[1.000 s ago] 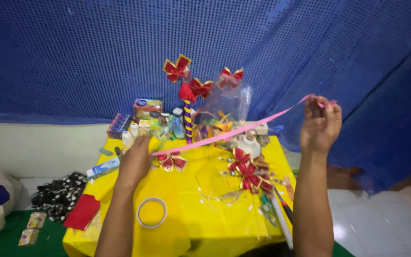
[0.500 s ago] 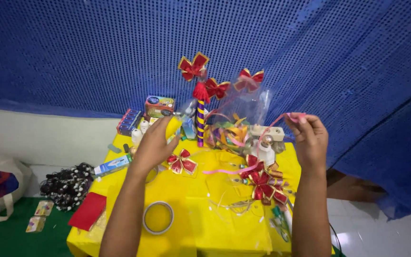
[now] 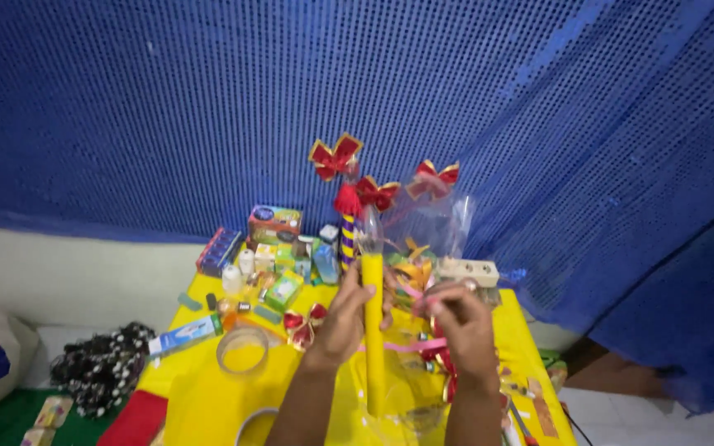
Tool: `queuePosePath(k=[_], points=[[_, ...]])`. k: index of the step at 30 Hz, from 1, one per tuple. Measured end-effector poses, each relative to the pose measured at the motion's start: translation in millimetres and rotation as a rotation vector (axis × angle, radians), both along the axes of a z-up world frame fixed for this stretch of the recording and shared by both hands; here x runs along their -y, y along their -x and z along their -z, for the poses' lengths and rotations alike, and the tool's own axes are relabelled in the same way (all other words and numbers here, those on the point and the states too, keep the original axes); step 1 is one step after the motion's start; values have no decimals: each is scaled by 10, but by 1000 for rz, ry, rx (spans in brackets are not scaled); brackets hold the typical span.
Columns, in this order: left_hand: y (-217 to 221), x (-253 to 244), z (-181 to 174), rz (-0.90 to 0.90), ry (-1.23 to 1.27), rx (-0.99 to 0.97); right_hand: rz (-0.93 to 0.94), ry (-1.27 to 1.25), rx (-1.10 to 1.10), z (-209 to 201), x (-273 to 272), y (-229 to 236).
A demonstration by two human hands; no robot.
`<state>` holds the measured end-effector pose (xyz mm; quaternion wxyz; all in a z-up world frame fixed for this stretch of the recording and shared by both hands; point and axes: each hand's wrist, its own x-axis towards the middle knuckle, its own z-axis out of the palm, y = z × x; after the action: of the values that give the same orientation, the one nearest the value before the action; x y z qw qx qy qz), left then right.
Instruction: Wrapping and securing decorative paper strips and ribbons onto a cylindrical base for a craft project.
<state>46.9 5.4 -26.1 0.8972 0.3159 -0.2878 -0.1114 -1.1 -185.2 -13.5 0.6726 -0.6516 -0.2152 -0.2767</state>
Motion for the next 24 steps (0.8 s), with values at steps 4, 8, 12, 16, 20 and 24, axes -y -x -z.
queuePosePath(k=[4, 8, 12, 16, 20, 24], points=[[28, 61, -29, 55, 36, -2, -88, 23, -112, 72, -111, -18], [121, 58, -19, 44, 4, -20, -157, -75, -112, 19, -252, -8], [236, 7, -141, -82, -249, 9, -73, -9, -90, 70, -255, -72], [327, -12, -220, -148, -368, -28, -9, 30, -58, 88, -214, -85], [344, -28, -352, -299, -504, 151, -62, -111, -69, 139, -146, -81], [345, 11, -342, -435, -645, 192, -54, -92, -78, 126, -135, -64]])
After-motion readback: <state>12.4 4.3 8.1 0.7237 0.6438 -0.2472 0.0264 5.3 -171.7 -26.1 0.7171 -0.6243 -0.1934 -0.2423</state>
